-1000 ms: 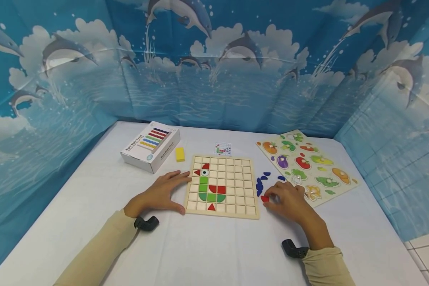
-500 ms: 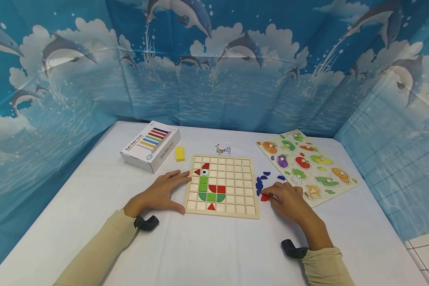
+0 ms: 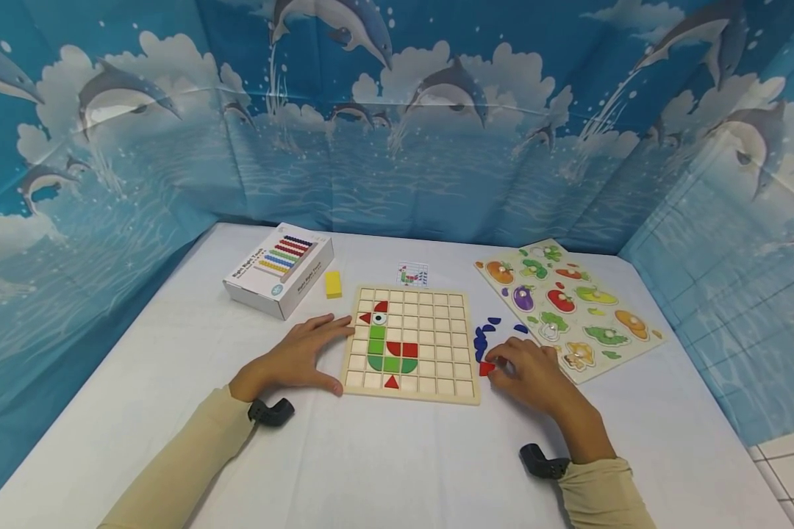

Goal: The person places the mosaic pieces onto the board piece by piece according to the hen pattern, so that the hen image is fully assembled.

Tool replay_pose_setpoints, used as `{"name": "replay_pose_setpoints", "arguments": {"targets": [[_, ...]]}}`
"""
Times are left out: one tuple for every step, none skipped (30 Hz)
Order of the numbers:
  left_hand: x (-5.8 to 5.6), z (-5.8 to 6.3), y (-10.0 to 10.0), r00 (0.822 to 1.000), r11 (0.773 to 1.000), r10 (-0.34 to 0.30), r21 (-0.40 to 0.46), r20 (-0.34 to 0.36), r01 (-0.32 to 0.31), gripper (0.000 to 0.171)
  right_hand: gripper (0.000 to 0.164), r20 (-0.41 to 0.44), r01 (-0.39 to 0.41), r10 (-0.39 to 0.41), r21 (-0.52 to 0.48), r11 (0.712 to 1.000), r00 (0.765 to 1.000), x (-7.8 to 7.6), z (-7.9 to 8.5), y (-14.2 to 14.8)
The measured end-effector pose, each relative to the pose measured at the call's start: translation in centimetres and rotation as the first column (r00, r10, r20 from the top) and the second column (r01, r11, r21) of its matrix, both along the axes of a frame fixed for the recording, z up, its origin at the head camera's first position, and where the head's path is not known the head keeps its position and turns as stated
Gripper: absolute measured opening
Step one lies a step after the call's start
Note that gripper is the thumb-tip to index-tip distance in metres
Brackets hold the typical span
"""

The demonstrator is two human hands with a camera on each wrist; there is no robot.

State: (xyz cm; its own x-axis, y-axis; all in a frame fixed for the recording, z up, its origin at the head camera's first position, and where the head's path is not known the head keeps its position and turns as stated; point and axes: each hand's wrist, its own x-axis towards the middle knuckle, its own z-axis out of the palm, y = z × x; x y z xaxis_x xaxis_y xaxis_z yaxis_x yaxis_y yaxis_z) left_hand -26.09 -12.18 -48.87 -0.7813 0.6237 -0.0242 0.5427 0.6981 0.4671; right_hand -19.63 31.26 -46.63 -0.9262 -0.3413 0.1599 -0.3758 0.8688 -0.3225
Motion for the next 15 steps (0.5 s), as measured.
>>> {"name": "replay_pose_setpoints", "arguments": {"targets": [[0.00,0.01,-0.01,1.000,1.000,-0.002,0.002,-0.001,0.002,0.110,0.024,0.000,-0.003,0.003,-0.002,1.000,1.000,-0.03,-0.08,0.02],[0.00,0.01,-0.03,1.000,1.000,-0.003,0.003,-0.002,0.003,0.110,0.024,-0.003,-0.007,0.007,-0.002,1.000,1.000,-0.07,-0.17,0.00],[0.00,0.01,-0.04,1.000,1.000,-0.004,0.003,-0.002,0.004,0.110,0.024,-0.003,-0.013,0.013,-0.004,1.000,1.000,-0.11,-0.23,-0.02],[0.02,0.05,-0.04,1.000,1.000,-0.003,0.006,-0.001,0.003,0.110,0.024,-0.004,-0.018,0.018,-0.006,1.000,1.000,-0.14,-0.29,-0.05],[0.02,0.05,-0.05,1.000,1.000,-0.004,0.008,-0.001,0.004,0.110,0.024,-0.006,-0.023,0.023,-0.006,1.000,1.000,-0.17,-0.34,-0.06],[0.02,0.05,-0.06,1.000,1.000,-0.005,0.009,0.000,0.005,0.109,0.024,-0.009,-0.031,0.031,-0.005,1.000,0.999,-0.20,-0.36,-0.07],[0.01,0.05,-0.06,1.000,1.000,-0.005,0.010,-0.001,0.005,0.109,0.024,-0.013,-0.040,0.040,-0.006,0.999,0.999,-0.22,-0.39,-0.05],[0.01,0.05,-0.05,1.000,1.000,-0.006,0.011,-0.001,0.006,0.109,0.024,-0.014,-0.044,0.044,-0.007,0.999,0.999,-0.23,-0.38,-0.06],[0.01,0.07,-0.05,1.000,1.000,-0.007,0.013,-0.002,0.007,0.109,0.025,-0.013,-0.049,0.049,-0.010,0.999,0.999,-0.23,-0.36,-0.04],[0.02,0.08,-0.05,1.000,1.000,-0.008,0.014,-0.002,0.008,0.109,0.026,-0.013,-0.055,0.054,-0.015,0.998,0.998,-0.22,-0.33,-0.02],[0.02,0.07,-0.05,1.000,1.000,-0.008,0.014,-0.002,0.008,0.109,0.027,-0.012,-0.061,0.060,-0.019,0.998,0.998,-0.23,-0.32,0.01],[0.01,0.07,-0.05,1.000,1.000,-0.008,0.013,-0.001,0.008,0.109,0.027,-0.013,-0.070,0.070,-0.026,0.997,0.997,-0.23,-0.32,0.07],[0.00,0.06,-0.05,1.000,1.000,-0.008,0.013,-0.003,0.008,0.109,0.028,-0.016,-0.078,0.077,-0.032,0.996,0.997,-0.22,-0.31,0.10],[-0.01,0.05,-0.05,1.000,1.000,-0.008,0.015,-0.003,0.008,0.109,0.029,-0.018,-0.085,0.084,-0.038,0.996,0.996,-0.21,-0.30,0.14],[-0.02,0.05,-0.06,1.000,1.000,-0.008,0.017,-0.004,0.008,0.109,0.030,-0.022,-0.096,0.095,-0.045,0.994,0.995,-0.22,-0.31,0.17]]}}
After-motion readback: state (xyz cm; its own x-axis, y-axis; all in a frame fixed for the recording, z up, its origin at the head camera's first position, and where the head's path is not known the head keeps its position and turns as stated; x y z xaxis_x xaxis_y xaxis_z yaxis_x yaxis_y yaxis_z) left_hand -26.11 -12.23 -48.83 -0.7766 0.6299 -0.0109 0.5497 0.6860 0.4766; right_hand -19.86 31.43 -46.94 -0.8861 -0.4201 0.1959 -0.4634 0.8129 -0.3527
